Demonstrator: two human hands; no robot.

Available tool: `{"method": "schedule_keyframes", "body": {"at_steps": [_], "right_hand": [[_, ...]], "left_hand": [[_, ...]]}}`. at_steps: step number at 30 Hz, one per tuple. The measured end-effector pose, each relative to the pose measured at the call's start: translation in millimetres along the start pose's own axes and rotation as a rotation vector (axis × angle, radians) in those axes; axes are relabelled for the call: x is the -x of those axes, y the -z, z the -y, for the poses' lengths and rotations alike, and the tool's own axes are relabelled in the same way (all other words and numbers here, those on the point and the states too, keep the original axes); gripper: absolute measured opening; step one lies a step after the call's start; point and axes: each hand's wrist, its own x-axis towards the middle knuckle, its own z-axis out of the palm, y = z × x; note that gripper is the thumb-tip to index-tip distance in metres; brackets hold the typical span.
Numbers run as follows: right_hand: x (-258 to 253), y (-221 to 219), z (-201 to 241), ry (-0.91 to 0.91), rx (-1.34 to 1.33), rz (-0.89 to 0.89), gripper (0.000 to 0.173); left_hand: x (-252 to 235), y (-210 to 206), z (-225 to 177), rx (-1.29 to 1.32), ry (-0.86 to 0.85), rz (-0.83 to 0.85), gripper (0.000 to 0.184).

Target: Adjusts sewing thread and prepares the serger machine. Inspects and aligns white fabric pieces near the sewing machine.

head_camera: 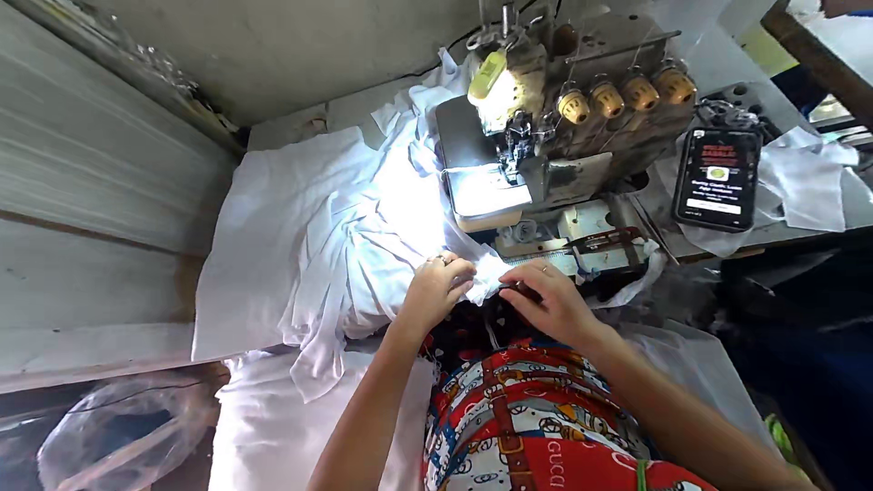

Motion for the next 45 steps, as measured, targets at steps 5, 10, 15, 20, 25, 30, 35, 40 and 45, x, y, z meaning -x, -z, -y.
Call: {"method": "schedule_keyframes", "body": {"at_steps": [5, 10, 15, 20, 25, 30, 35, 40, 45], "right_hand": [[-10.9, -1.0, 5.7, -0.114, -0.126, 0.053, 0.054], [-31.5, 5.3, 18.4, -0.108, -0.179, 0.007, 0.036], [-40.9, 16.5, 22.6, -0.138, -0.348, -0.026, 0.022], [-38.5, 22.4, 20.8, -0.196, -0.502, -0.053, 0.016], [-39.5, 15.6, 25.7, -0.015, -0.46, -0.318, 0.008], [-39.9, -29.5, 33.8, -0.035, -0.504, 0.031, 0.045], [-34.2, -47.0, 28.6, -0.258, -0.543, 0.467, 0.03], [-23.7, -37.4, 22.1, -0.388, -0.819, 0.446, 0.018], [-20.5, -27.1, 17.2, -0.51, -0.948, 0.435, 0.008]], "left_hand": [[-1.1, 18.0, -13.8, 0.195, -0.049, -0.174, 0.016], [-4.2, 41.4, -45.4, 0.261, -0.075, -0.178, 0.014], [-6.5, 44.7, -48.8, 0.238, -0.069, -0.237, 0.012], [-8.6, 42.9, -54.9, 0.561, 0.065, -0.203, 0.008], [-27.5, 70.7, -82.1, 0.4, -0.124, -0.308, 0.014], [-56.5, 121.6, -120.5, 0.074, -0.307, -0.489, 0.015], [-51.8, 181.4, -113.1, -0.133, -0.255, -0.648, 0.022], [-7.5, 218.9, -21.9, -0.255, 0.243, -0.777, 0.032], [25.1, 155.8, 42.0, -0.196, 0.346, -0.524, 0.036]]}}
